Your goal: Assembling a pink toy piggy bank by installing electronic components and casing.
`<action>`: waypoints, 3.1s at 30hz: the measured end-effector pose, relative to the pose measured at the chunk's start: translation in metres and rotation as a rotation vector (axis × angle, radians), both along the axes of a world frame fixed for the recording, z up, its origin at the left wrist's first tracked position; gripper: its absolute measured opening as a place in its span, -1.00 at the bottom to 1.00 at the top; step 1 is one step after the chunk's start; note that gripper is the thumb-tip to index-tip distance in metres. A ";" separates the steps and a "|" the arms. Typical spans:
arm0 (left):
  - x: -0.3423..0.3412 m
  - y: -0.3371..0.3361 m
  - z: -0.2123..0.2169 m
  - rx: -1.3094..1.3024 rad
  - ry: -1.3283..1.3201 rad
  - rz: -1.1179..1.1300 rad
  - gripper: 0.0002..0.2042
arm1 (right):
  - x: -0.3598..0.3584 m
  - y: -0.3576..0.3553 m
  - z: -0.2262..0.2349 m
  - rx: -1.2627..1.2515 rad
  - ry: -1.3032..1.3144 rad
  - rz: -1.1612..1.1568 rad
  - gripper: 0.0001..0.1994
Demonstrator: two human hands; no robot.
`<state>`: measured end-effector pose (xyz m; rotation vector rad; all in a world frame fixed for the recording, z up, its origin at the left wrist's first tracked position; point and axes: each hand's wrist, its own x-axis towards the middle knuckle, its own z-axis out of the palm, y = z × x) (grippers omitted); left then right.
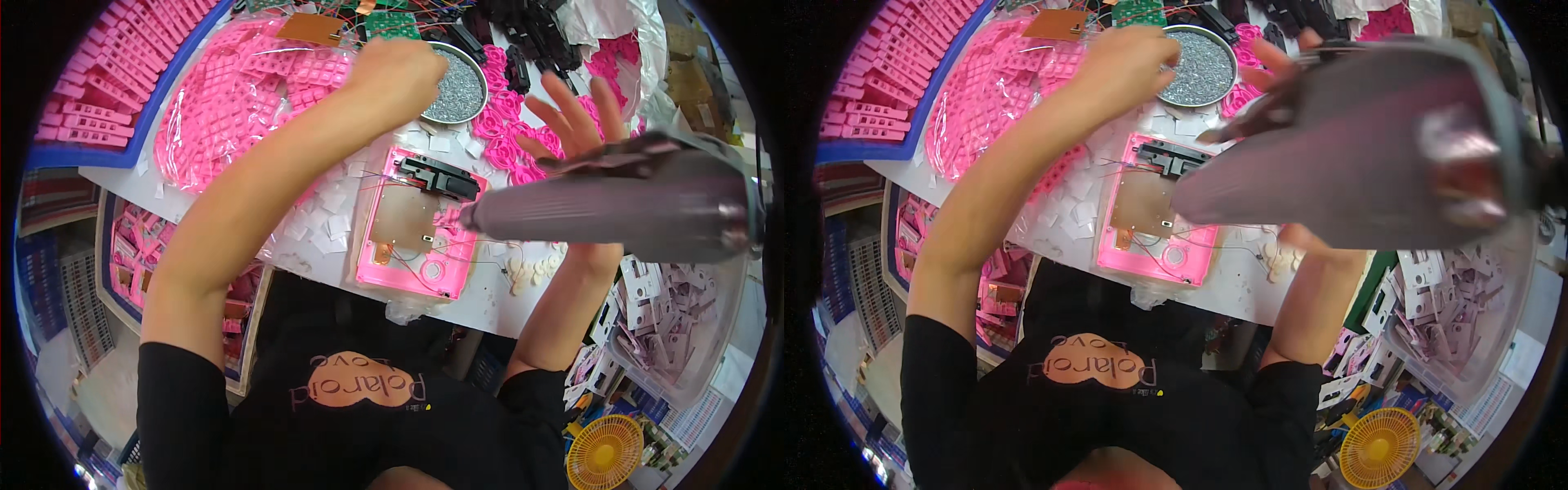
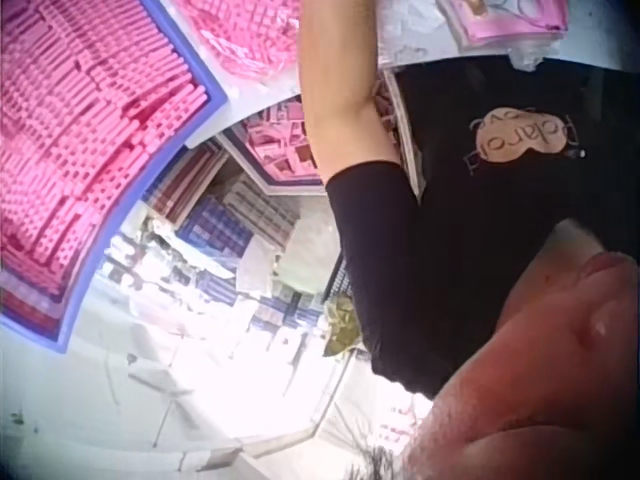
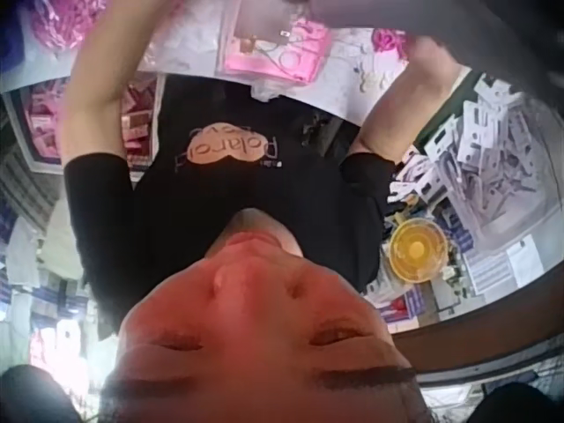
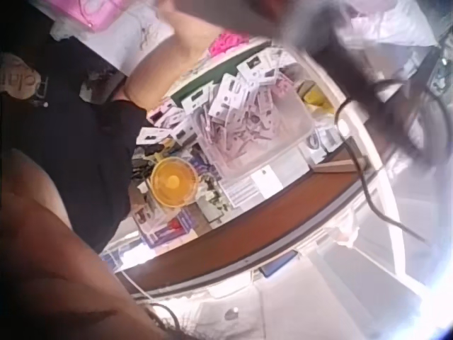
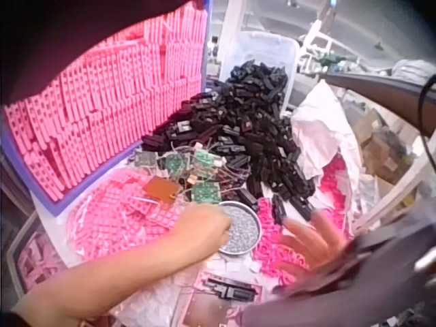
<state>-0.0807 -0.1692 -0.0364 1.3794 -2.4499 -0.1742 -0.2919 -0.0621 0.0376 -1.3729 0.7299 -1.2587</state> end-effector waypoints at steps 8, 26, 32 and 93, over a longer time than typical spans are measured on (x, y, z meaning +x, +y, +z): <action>-0.030 -0.023 -0.028 0.043 -0.250 -0.147 -0.88 | 0.029 -0.006 0.029 -0.108 0.055 0.031 -0.43; -0.023 -0.039 -0.034 -0.062 -0.311 -0.250 -0.83 | 0.007 -0.017 -0.007 -0.096 -0.037 -0.241 -0.63; -0.020 -0.048 -0.016 -0.043 -0.342 -0.161 -0.79 | 0.013 -0.012 -0.005 -0.067 0.018 -0.248 -0.64; 0.220 0.188 0.109 0.490 0.017 -0.015 -0.67 | -0.123 -0.050 -0.075 0.034 1.313 -0.407 -0.66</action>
